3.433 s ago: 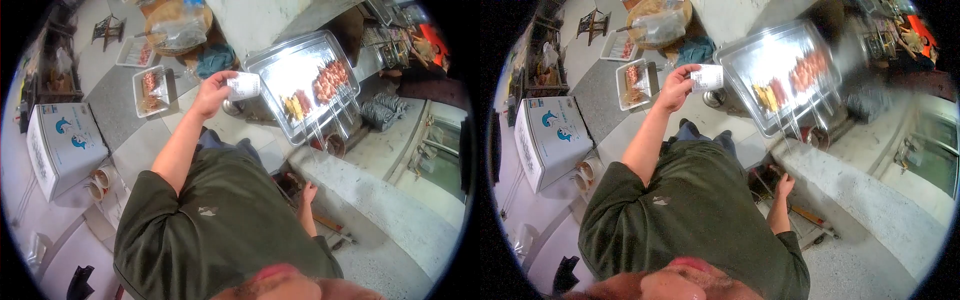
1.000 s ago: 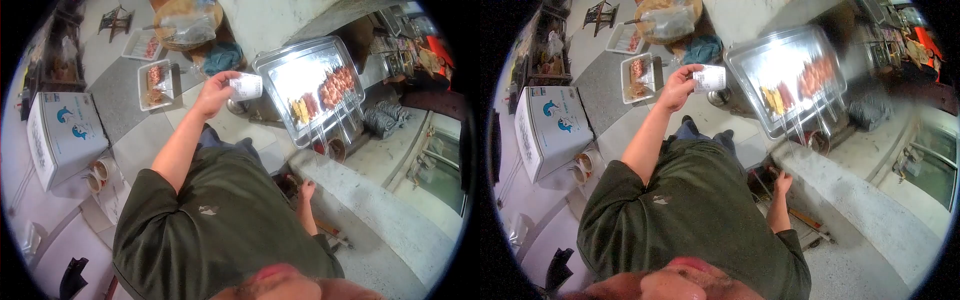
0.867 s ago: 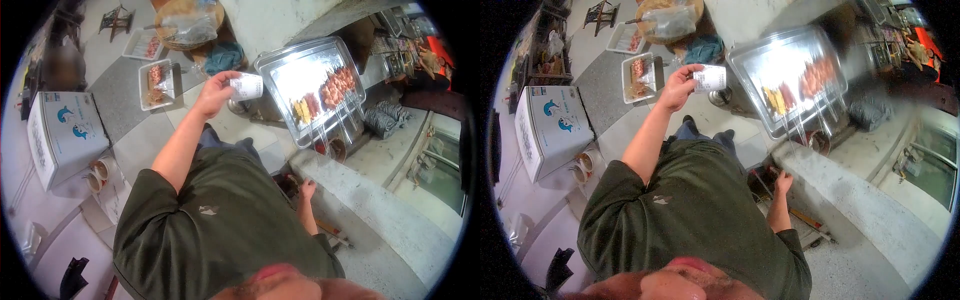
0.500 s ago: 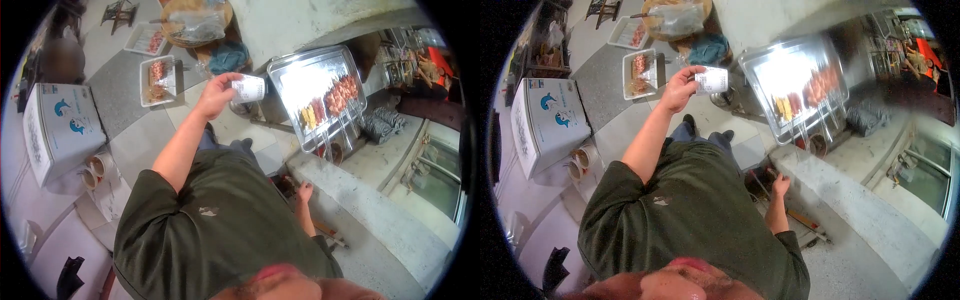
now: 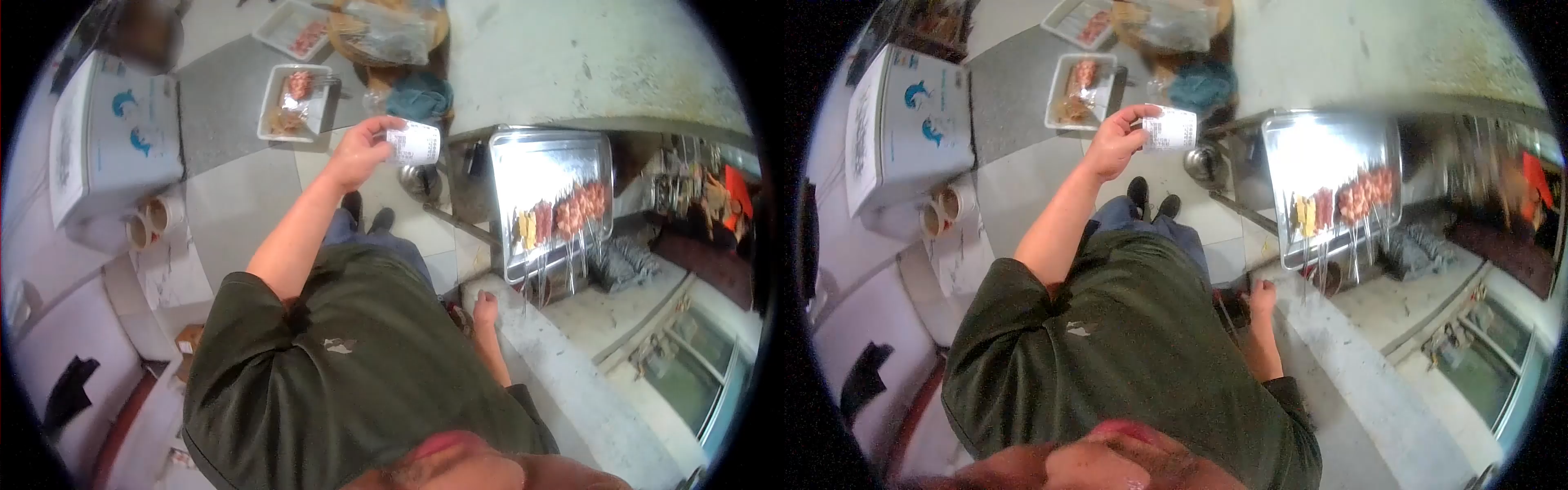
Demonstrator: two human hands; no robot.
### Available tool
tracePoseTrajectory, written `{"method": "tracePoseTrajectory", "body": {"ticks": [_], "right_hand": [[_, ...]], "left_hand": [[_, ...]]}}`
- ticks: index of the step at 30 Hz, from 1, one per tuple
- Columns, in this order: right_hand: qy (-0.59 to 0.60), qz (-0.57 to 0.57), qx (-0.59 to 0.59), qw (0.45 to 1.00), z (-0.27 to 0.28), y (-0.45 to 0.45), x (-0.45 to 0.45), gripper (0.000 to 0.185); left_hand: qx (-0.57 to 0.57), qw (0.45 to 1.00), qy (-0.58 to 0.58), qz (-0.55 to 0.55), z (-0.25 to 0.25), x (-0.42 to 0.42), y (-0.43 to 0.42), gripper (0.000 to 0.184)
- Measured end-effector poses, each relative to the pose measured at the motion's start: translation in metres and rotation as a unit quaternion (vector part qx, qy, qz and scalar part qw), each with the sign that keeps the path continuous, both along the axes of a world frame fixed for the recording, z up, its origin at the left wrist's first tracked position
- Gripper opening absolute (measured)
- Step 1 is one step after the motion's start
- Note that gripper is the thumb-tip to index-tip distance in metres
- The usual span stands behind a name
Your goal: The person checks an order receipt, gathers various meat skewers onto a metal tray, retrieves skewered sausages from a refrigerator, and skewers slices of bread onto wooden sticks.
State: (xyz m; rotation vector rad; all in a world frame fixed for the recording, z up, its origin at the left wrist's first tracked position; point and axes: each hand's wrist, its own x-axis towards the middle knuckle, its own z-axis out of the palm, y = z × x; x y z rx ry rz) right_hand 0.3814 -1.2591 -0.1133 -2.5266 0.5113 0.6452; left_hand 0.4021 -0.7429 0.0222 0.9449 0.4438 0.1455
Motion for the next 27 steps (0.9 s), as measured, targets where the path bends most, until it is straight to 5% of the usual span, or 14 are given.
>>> {"method": "tracePoseTrajectory", "body": {"ticks": [3, 4, 7, 8, 11, 15, 21, 22, 24, 27], "right_hand": [[0.109, -0.041, 0.092, 0.989, -0.020, 0.024, 0.020, 0.038], [0.143, 0.034, 0.112, 0.983, -0.075, -0.006, 0.027, 0.036], [0.130, 0.080, 0.135, 0.979, -0.081, 0.037, 0.038, 0.029], [0.120, 0.147, 0.131, 0.973, -0.142, 0.010, 0.044, 0.028], [0.134, 0.182, 0.093, 0.970, -0.093, 0.090, 0.065, 0.029], [0.104, 0.311, 0.067, 0.942, -0.117, 0.143, 0.097, 0.032], [0.029, 0.463, -0.039, 0.885, -0.126, 0.325, 0.120, 0.031], [0.095, 0.408, -0.010, 0.908, -0.151, 0.356, 0.122, 0.032], [0.065, 0.476, 0.015, 0.877, -0.140, 0.465, 0.104, 0.033], [0.084, 0.554, 0.022, 0.828, -0.211, 0.576, 0.095, 0.032]], "left_hand": [[0.034, 0.998, 0.033, 0.043, -0.005, -0.019, 0.004, 0.039], [0.052, 0.996, 0.047, 0.057, -0.004, -0.029, 0.005, 0.039], [0.062, 0.991, 0.084, 0.078, -0.026, -0.060, 0.013, 0.039], [0.057, 0.990, 0.094, 0.092, -0.030, -0.072, 0.014, 0.039], [0.028, 0.981, 0.122, 0.147, -0.046, -0.106, 0.028, 0.039], [0.002, 0.965, 0.142, 0.221, -0.067, -0.151, 0.063, 0.040], [0.017, 0.943, 0.179, 0.279, -0.128, -0.226, 0.144, 0.039], [0.003, 0.940, 0.186, 0.286, -0.137, -0.238, 0.158, 0.040], [-0.019, 0.935, 0.215, 0.282, -0.159, -0.262, 0.183, 0.039], [-0.019, 0.916, 0.304, 0.260, -0.188, -0.284, 0.205, 0.039]]}}
